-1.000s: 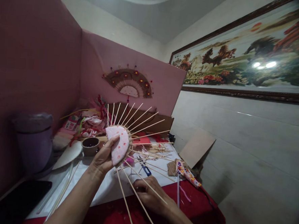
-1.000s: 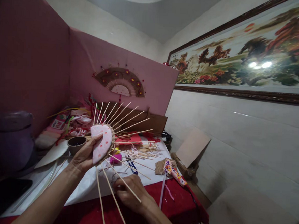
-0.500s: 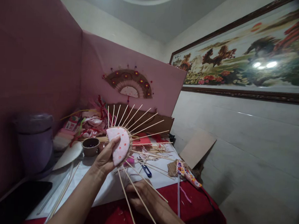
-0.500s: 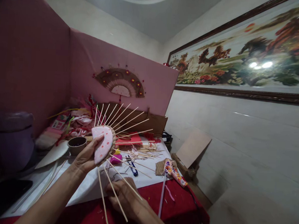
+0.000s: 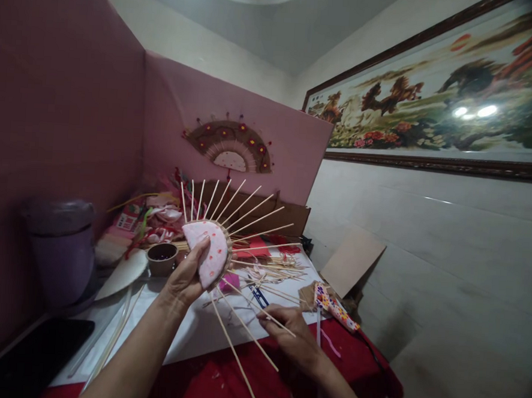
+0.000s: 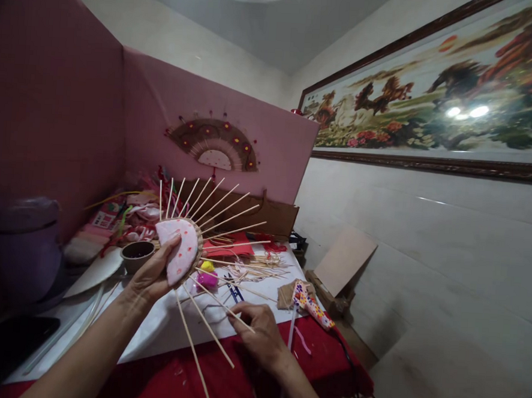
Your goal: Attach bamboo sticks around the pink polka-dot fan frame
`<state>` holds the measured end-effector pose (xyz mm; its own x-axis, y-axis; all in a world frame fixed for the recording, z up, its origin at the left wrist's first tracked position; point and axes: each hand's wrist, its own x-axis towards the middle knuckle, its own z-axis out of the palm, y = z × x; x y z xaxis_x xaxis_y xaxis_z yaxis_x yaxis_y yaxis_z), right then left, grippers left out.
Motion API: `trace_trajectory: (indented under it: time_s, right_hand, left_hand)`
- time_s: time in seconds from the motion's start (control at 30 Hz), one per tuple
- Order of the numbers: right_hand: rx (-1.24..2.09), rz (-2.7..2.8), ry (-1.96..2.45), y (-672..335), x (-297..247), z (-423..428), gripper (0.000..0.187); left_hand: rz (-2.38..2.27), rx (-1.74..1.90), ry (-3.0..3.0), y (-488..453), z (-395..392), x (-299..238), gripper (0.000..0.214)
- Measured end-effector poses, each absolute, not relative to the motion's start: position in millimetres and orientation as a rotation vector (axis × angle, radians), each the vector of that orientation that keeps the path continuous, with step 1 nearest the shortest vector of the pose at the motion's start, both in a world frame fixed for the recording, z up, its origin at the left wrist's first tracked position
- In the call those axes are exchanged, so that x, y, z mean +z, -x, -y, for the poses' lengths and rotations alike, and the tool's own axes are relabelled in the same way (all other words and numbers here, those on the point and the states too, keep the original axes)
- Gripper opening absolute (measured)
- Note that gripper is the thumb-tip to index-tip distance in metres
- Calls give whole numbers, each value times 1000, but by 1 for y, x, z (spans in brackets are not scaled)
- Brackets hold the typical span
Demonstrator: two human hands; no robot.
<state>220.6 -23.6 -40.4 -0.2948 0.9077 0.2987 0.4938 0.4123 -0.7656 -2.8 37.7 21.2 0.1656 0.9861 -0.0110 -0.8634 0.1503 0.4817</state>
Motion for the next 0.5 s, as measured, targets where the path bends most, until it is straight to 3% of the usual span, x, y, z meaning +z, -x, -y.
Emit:
trace_trajectory:
  time_s: [0.3,0.5]
  right_hand:
    - [870,1415,1094,-250,-15,40,30]
    - [648,1686,1075,-242,-7,66,23]
  left_hand:
    - [-426,1481,-376,2,-39,24,29]
    - [-401,1497,-375,2,-41,22,30]
